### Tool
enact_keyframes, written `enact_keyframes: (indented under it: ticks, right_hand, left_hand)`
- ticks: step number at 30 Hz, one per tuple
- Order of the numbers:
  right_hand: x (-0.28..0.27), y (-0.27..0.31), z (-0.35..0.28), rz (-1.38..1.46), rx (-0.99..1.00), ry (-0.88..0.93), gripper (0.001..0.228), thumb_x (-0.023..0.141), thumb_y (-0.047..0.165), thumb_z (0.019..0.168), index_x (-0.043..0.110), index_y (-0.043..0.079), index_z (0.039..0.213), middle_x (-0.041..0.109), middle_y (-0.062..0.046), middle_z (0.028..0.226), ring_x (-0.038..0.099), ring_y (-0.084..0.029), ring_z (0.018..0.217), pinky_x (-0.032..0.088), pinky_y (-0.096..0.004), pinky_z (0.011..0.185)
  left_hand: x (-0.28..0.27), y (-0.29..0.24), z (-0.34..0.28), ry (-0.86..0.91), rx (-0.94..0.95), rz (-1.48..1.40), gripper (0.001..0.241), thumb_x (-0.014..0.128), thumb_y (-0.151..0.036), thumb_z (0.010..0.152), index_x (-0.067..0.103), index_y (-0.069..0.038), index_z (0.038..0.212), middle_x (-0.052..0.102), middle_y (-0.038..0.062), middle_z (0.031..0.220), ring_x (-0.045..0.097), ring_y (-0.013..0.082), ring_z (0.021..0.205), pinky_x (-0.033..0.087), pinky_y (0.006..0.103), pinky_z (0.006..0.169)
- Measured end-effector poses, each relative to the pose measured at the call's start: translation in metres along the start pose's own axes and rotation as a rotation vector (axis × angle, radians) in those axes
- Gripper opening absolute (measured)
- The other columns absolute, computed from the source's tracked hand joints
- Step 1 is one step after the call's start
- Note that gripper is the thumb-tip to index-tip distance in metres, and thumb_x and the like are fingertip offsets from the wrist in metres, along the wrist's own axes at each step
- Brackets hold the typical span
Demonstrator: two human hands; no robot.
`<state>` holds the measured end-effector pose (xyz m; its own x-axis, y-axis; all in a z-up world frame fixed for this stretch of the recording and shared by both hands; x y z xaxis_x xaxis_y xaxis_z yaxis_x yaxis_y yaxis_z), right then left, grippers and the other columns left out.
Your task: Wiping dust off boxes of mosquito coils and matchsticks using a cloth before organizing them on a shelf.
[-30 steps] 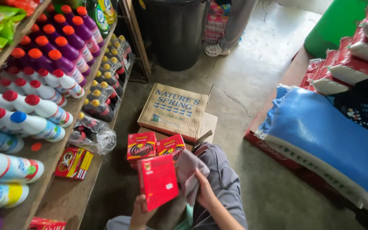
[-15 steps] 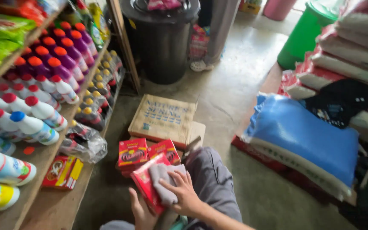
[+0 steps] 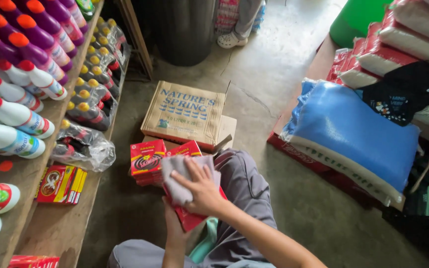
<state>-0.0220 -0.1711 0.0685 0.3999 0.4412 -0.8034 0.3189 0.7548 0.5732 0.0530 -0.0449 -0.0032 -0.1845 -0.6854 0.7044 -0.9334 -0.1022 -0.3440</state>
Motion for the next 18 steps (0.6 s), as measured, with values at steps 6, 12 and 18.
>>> enact_keyframes:
  ticks: [6, 12, 18]
  right_hand:
    - [-0.003, -0.019, -0.021, 0.098, 0.187, -0.115, 0.08, 0.083, 0.038, 0.073, 0.057, 0.018, 0.147, 0.023, -0.026, 0.165, 0.026, -0.043, 0.152, 0.031, -0.054, 0.115]
    - [0.046, -0.01, -0.042, 0.029, -0.004, 0.115, 0.108, 0.08, 0.053, 0.061, 0.039, 0.033, 0.16, 0.011, -0.028, 0.169, 0.011, -0.05, 0.155, 0.018, -0.062, 0.115]
    - [0.026, -0.058, 0.015, 0.086, 0.061, -0.036, 0.091, 0.082, 0.047, 0.071, 0.048, 0.037, 0.155, 0.021, -0.018, 0.17, 0.023, -0.039, 0.156, 0.015, -0.054, 0.119]
  left_hand:
    - [0.024, -0.028, 0.008, -0.026, 0.11, -0.131, 0.08, 0.028, -0.069, 0.1, 0.044, -0.011, 0.153, 0.054, 0.013, 0.147, 0.055, 0.0273, 0.126, 0.043, 0.0438, 0.103]
    - [-0.014, 0.014, 0.014, 0.122, 0.185, -0.141, 0.083, 0.039, -0.067, 0.089, 0.04, -0.018, 0.155, 0.039, 0.012, 0.157, 0.04, 0.0271, 0.14, 0.032, 0.0425, 0.113]
    - [0.055, 0.03, 0.043, -0.251, 0.007, -0.016, 0.044, 0.049, -0.046, 0.096, 0.067, -0.022, 0.129, 0.072, 0.004, 0.111, 0.063, 0.016, 0.107, 0.04, 0.0393, 0.111]
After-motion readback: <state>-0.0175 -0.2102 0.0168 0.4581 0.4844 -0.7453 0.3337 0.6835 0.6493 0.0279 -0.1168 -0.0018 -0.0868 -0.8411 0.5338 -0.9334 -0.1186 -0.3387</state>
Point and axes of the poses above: each hand's wrist, its own z-axis towards the middle knuckle, its own x-axis out of the palm, y = z × x, the point moved 1 cm from there along z, towards the middle knuckle
